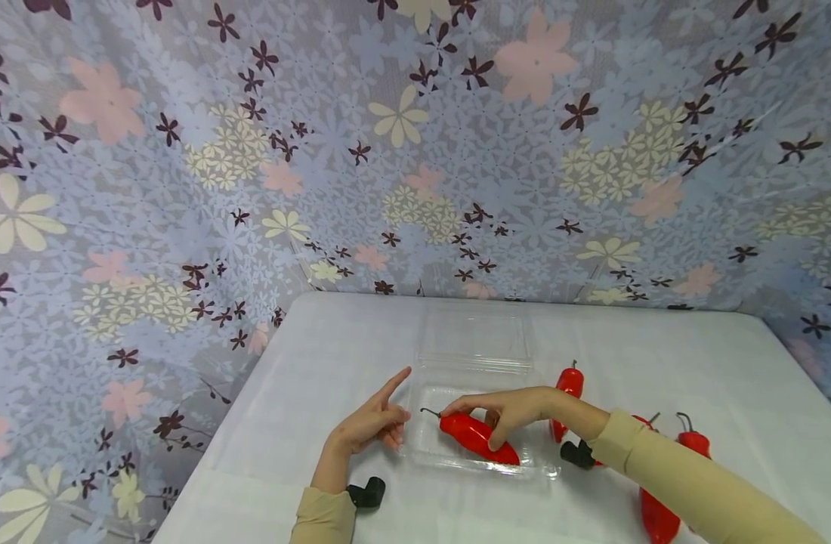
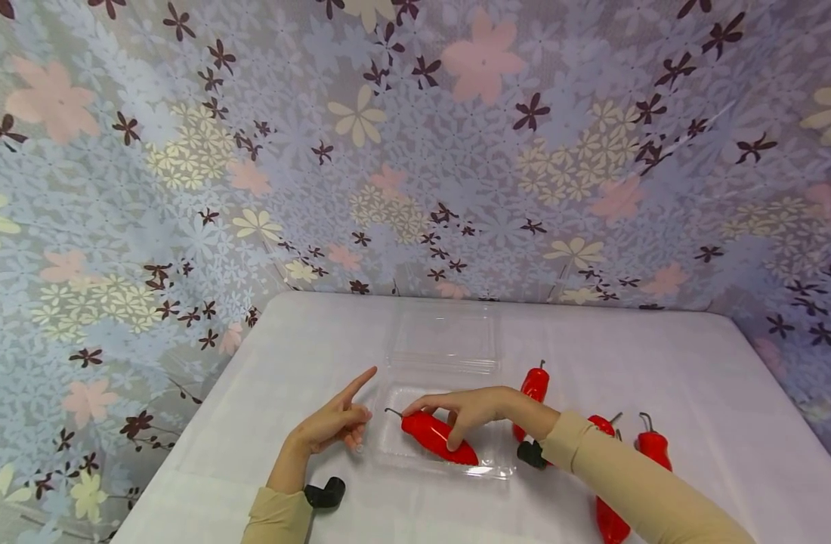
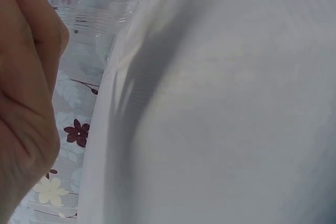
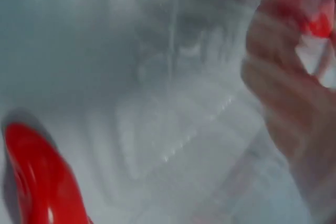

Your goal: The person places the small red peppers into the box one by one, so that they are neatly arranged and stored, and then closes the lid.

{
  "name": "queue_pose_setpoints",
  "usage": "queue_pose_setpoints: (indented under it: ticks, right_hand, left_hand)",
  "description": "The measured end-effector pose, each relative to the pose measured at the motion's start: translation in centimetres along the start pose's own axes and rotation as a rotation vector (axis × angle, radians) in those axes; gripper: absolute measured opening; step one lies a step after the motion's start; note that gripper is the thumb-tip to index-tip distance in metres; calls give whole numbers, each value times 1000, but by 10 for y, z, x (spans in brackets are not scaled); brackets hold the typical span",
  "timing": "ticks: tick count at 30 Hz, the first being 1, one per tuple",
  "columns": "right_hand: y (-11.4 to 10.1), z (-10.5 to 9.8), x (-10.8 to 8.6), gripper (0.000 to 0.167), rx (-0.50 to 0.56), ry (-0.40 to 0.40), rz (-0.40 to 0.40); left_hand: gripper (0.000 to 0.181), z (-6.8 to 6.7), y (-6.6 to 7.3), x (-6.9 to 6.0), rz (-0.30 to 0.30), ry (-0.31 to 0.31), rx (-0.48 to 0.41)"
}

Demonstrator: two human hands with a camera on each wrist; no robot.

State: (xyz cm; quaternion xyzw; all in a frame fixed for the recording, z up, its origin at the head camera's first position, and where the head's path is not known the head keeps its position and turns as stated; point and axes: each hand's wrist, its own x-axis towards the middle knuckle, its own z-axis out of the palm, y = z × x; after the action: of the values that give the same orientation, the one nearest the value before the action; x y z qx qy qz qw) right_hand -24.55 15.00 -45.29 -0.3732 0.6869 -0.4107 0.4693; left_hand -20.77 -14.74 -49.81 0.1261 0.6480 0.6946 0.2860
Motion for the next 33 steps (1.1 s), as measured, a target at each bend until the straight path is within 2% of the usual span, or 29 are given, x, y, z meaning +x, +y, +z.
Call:
queue_pose_setpoints:
  ticks: [5, 10, 16, 23, 27, 33]
  right_hand:
    - [4, 8, 2, 78, -29, -19, 34]
    - [8, 12, 2, 82, -5, -5, 57]
    - [12, 14, 3, 83, -10, -3, 34]
    - [12, 17, 3, 71, -67, -4, -16]
    - [13, 14, -1, 62, -102, 59, -61]
    - [-1, -9, -23, 59, -107, 279, -203]
  left_hand:
    - [79, -1, -1, 2, 0, -5, -10]
    - [80, 0, 0, 2, -2, -4, -10]
    - [80, 2, 3, 1, -4, -3, -14]
    - [81, 2, 3, 1, 7, -16, -6]
    - [80, 2, 1, 0, -2, -12, -7]
    - [80, 2, 1, -2, 5, 3, 13]
